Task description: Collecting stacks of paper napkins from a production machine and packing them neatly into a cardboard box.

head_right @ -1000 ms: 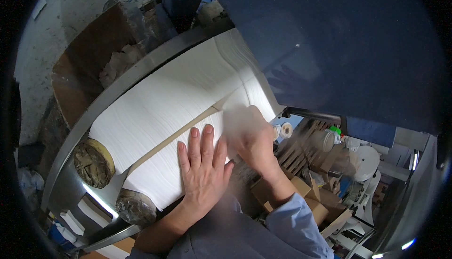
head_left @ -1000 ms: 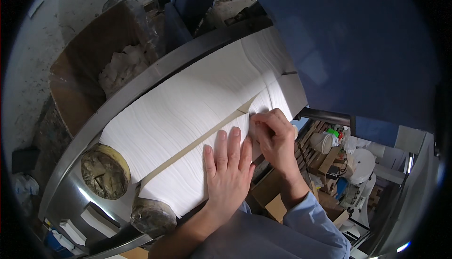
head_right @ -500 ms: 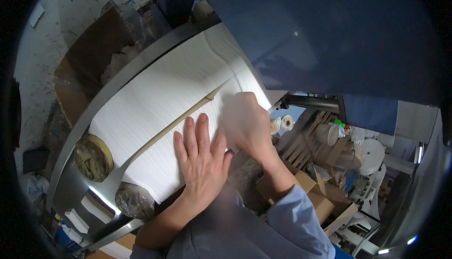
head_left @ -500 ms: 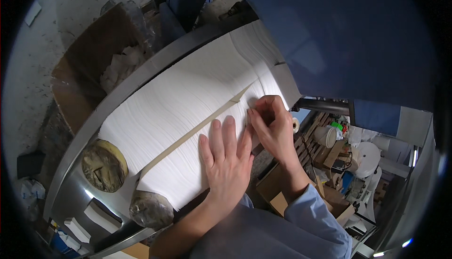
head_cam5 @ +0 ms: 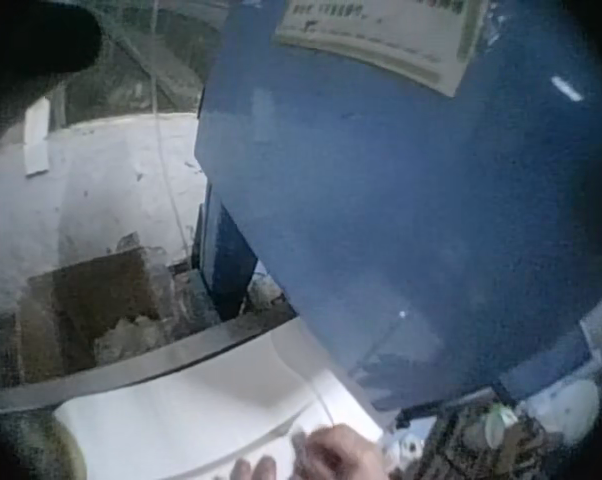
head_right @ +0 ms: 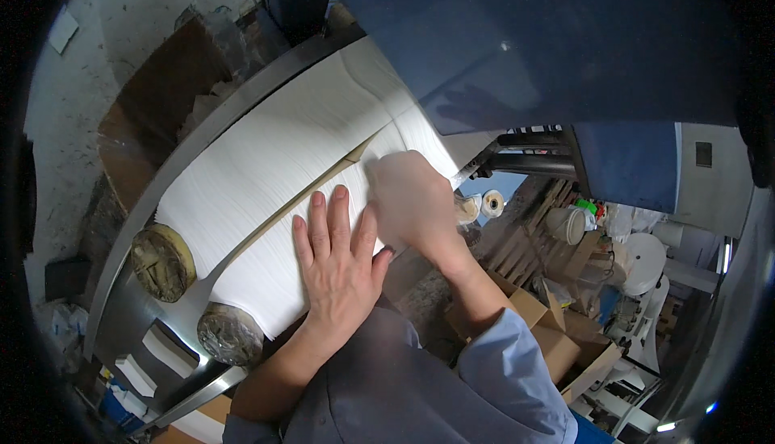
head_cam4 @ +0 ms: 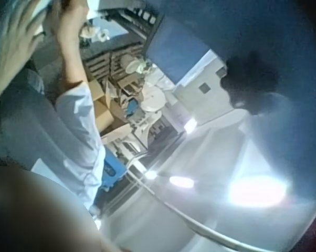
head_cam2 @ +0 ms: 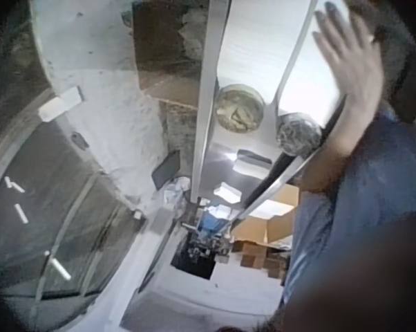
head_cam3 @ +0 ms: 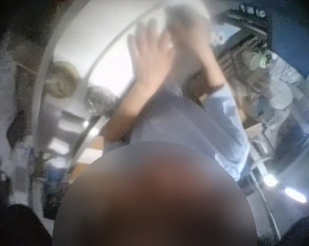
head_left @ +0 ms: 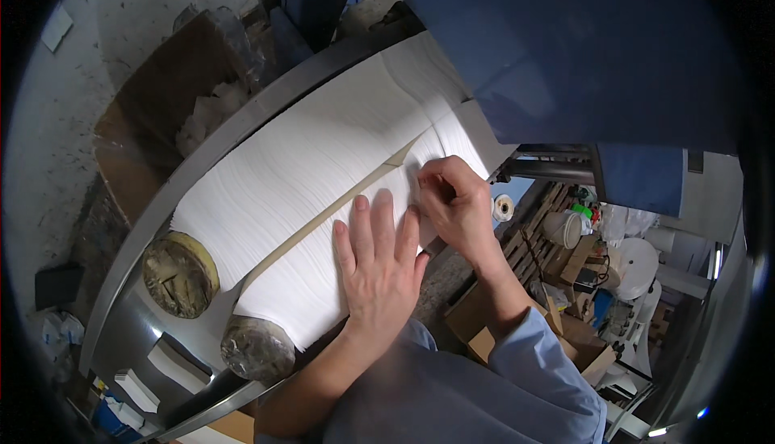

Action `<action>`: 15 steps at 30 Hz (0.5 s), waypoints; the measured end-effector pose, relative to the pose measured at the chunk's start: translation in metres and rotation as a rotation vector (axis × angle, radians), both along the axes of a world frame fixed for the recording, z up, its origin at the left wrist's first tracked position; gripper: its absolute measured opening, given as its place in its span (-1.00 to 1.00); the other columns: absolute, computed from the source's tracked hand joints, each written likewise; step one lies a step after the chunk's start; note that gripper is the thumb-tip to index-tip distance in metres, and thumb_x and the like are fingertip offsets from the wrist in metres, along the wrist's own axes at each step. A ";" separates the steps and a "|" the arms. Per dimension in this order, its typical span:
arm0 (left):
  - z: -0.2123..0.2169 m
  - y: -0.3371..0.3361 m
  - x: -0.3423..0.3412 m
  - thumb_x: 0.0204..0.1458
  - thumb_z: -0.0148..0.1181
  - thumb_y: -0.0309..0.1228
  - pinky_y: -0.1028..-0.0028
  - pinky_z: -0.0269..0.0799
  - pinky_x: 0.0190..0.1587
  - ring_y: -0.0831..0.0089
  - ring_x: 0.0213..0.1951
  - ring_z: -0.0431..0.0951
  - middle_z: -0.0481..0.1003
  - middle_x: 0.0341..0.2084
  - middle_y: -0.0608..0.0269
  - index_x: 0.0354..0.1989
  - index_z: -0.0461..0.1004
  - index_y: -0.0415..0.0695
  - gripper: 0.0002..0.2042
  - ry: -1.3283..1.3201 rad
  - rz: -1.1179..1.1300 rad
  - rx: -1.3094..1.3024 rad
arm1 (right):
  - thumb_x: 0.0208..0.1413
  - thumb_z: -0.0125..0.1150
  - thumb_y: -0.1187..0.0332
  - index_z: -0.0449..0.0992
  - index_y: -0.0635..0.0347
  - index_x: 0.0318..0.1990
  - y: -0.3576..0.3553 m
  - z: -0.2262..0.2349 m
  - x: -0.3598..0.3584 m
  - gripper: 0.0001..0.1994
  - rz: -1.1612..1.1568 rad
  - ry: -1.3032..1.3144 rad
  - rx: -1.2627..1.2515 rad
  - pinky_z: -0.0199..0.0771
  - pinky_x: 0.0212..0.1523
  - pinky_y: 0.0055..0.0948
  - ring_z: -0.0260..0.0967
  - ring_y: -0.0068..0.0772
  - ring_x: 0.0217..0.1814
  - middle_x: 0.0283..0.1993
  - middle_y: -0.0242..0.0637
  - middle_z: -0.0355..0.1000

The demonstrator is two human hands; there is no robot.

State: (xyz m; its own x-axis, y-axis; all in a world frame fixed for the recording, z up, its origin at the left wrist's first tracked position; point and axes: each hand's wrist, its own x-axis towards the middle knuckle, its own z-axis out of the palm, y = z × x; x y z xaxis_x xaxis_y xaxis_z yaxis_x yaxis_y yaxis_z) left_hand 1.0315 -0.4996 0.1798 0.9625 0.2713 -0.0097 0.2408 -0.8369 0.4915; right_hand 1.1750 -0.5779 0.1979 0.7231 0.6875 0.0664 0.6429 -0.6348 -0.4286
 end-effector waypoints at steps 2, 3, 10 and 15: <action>-0.001 -0.001 0.001 -0.05 0.46 -0.10 -0.21 -0.20 0.49 -0.19 0.53 -0.09 0.05 0.49 -0.12 0.38 0.28 -0.04 -0.21 -0.001 0.002 0.003 | 0.08 0.35 0.57 0.60 0.28 -0.24 0.003 0.007 -0.001 -0.90 -0.011 0.033 -0.042 0.44 -0.35 -0.51 0.44 -0.48 -0.37 -0.36 -0.27 0.48; -0.001 0.000 0.001 -0.05 0.47 -0.10 -0.21 -0.20 0.50 -0.19 0.53 -0.09 0.05 0.49 -0.12 0.38 0.27 -0.04 -0.20 -0.001 0.005 0.005 | 0.05 0.35 0.58 0.63 0.30 -0.26 0.005 0.010 -0.001 -0.90 -0.019 0.068 -0.085 0.44 -0.34 -0.49 0.46 -0.41 -0.37 -0.34 -0.24 0.47; -0.003 0.001 -0.001 -0.07 0.48 -0.09 -0.22 -0.21 0.49 -0.18 0.53 -0.08 0.05 0.49 -0.12 0.35 0.29 -0.12 -0.19 0.000 -0.003 0.019 | 0.05 0.38 0.54 0.68 0.33 -0.19 0.004 0.011 -0.002 -0.85 -0.029 0.085 -0.027 0.44 -0.35 -0.44 0.45 -0.34 -0.40 -0.34 -0.19 0.45; -0.001 0.003 -0.004 0.01 0.38 -0.05 -0.18 -0.25 0.51 -0.08 0.54 -0.04 0.09 0.49 -0.03 0.43 0.21 -0.18 -0.17 0.032 -0.011 0.003 | 0.04 0.44 0.44 0.68 0.34 -0.21 0.009 0.016 -0.004 -0.81 0.025 0.060 -0.039 0.45 -0.35 -0.42 0.45 -0.32 -0.40 -0.38 -0.19 0.45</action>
